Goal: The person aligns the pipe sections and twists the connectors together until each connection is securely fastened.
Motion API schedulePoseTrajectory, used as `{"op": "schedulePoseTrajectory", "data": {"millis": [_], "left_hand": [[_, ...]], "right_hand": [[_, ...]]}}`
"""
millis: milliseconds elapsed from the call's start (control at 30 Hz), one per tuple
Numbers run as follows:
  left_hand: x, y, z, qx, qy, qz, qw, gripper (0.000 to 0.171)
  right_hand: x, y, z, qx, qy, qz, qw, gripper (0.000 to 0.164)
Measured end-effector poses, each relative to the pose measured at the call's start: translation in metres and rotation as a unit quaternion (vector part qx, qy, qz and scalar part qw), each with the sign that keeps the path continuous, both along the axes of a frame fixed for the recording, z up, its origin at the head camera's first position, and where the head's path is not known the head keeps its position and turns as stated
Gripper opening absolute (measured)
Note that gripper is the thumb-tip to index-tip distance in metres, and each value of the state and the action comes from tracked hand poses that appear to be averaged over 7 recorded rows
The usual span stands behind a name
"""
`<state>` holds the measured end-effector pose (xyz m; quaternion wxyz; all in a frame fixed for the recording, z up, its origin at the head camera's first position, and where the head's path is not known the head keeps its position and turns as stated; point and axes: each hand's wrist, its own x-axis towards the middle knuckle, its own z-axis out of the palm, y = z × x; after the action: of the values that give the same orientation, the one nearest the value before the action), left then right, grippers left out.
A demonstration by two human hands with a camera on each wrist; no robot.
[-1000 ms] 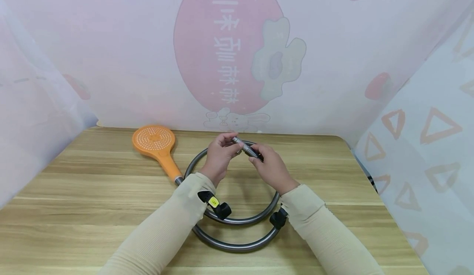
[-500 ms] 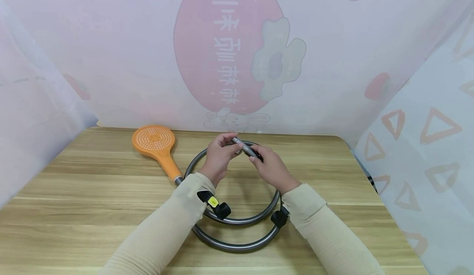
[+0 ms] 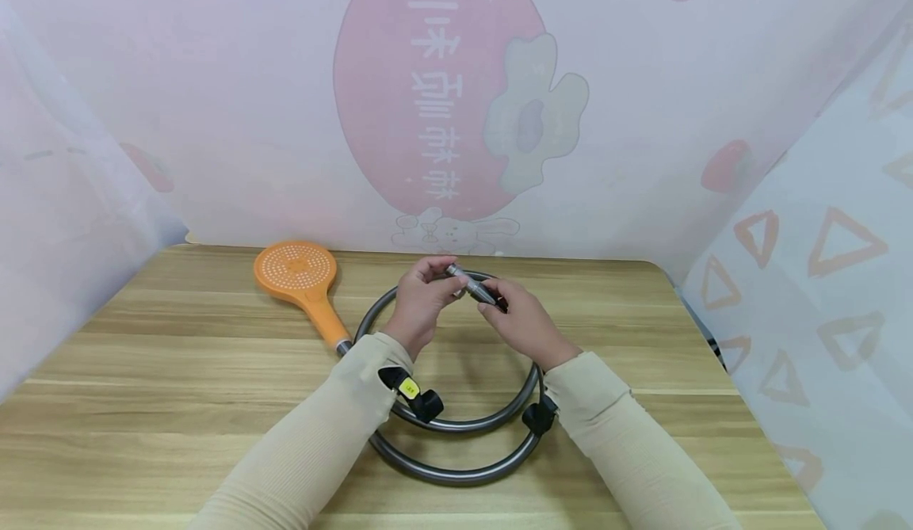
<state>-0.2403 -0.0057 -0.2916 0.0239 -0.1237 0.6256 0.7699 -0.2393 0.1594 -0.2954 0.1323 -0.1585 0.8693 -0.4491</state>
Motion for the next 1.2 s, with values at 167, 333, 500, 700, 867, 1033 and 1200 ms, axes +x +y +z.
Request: {"op": "schedulePoseTrajectory", "data": {"millis": [167,333,500,700,867,1033,1200], "left_hand": [[0.0001,-0.0003,0.0013,0.006,-0.002,0.000,1.0000,0.030],[0.0002,-0.0002,0.0023,0.010,-0.003,0.000,0.9999,0.030],[0.0007,-0.0002,0.0021,0.007,0.000,0.003,1.0000,0.030],[0.0007,-0.0004,0.0017,0.009,0.001,0.005,0.9999,0.030],[0.0011,-0.0012,0.0027,0.010,0.000,0.006,0.9999,0.030],[0.0015,-0.0011,0.0036,0.007,0.004,0.007,0.9999,0.030],[0.0017,-0.0010,0.0032,0.001,0.003,0.006,1.0000,0.029]], "right_hand": [[0.0000,-0.0006,0.0001,-0.002,-0.012,-0.006,1.000,0.046],[0.0010,-0.0015,0.0001,-0.008,-0.004,-0.016,1.000,0.052],[0.0022,-0.0025,-0.0017,-0.020,0.012,-0.031,0.999,0.051],[0.0049,-0.0034,-0.0003,-0.027,0.025,-0.040,0.999,0.040],[0.0060,-0.0049,0.0010,-0.025,0.032,-0.043,0.998,0.034],[0.0063,-0.0058,0.0017,-0.025,0.040,-0.044,0.998,0.031],[0.0072,-0.0058,0.0014,-0.025,0.047,-0.047,0.998,0.030]]}}
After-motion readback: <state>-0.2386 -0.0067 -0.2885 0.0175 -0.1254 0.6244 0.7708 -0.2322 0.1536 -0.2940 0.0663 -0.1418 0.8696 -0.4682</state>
